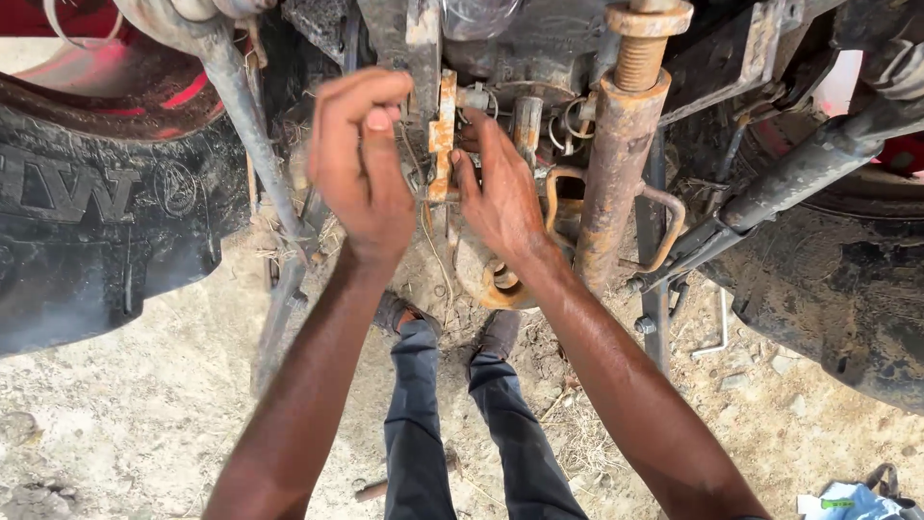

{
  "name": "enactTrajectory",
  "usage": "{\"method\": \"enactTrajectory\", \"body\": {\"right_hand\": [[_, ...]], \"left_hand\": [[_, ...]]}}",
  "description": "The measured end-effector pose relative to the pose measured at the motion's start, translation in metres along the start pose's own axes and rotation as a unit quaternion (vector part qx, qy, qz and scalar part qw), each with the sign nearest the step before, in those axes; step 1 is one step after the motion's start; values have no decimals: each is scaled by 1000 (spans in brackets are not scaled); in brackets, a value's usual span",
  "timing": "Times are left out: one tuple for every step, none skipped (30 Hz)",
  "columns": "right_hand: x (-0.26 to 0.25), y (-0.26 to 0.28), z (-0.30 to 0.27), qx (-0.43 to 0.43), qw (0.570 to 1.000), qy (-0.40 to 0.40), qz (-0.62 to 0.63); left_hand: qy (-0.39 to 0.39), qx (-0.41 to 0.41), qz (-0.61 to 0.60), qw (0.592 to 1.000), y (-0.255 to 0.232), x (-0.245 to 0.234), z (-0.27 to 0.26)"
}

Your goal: The person removes a metal rod from the tractor's rear hitch, pours liquid from a plastic bottle into the assembly, and uses a metal bar to pump a hydraulic jack. After removing the jack, they detach a metal component and place it on the ground.

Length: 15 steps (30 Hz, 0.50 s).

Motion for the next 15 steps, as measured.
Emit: {"method": "enactTrajectory", "body": {"right_hand": [[1, -5, -1, -1, 1000, 4, -2], [1, -10, -1, 1, 1000, 3, 14], [1, -13, -1, 3, 1000, 1, 31], [3, -16, -1, 0, 1000, 3, 31], [4, -19, 0, -6, 999, -1, 32], [4, -21, 0, -11, 999, -6, 33], [6, -23, -1, -13, 999, -5, 33], [6, -25, -1, -22, 999, -19, 42], [6, -26, 0, -32, 998, -32, 51], [5, -24, -1, -33, 998, -32, 51], [3, -22, -1, -5, 999, -23, 44], [2, -20, 0, 22, 999, -14, 37], [2, -22, 0, 20, 999, -13, 37], [2, -24, 1, 23, 999, -15, 31], [2, -26, 2, 25, 999, -18, 26]], "left_hand": [[-4, -2, 1, 1000, 2, 2, -20], [46, -63, 17, 997, 7, 5, -38], [98, -122, 32, 987, 10, 9, -56], [95, -121, 33, 988, 12, 14, -60], [113, -114, 55, 985, 14, 19, -63], [132, -109, 76, 982, 14, 25, -65], [130, -108, 77, 983, 23, 30, -67], [138, -82, 90, 983, 30, 35, -68], [146, -55, 102, 982, 37, 41, -68], [145, -55, 102, 983, 40, 45, -61], [194, -119, 158, 961, 46, 50, -55], [242, -180, 211, 930, 53, 55, -49], [241, -180, 212, 930, 56, 56, -49], [239, -153, 236, 929, 58, 57, -48], [236, -126, 261, 928, 60, 58, -47]]}}
Point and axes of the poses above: each hand's wrist, its own z-axis towards the middle knuckle, its own x-axis out of the palm, y = z × x, the point moved 2 cm from there along z, towards the middle knuckle, and after that the axes turned 3 degrees about -x, right-handed, at the moved point
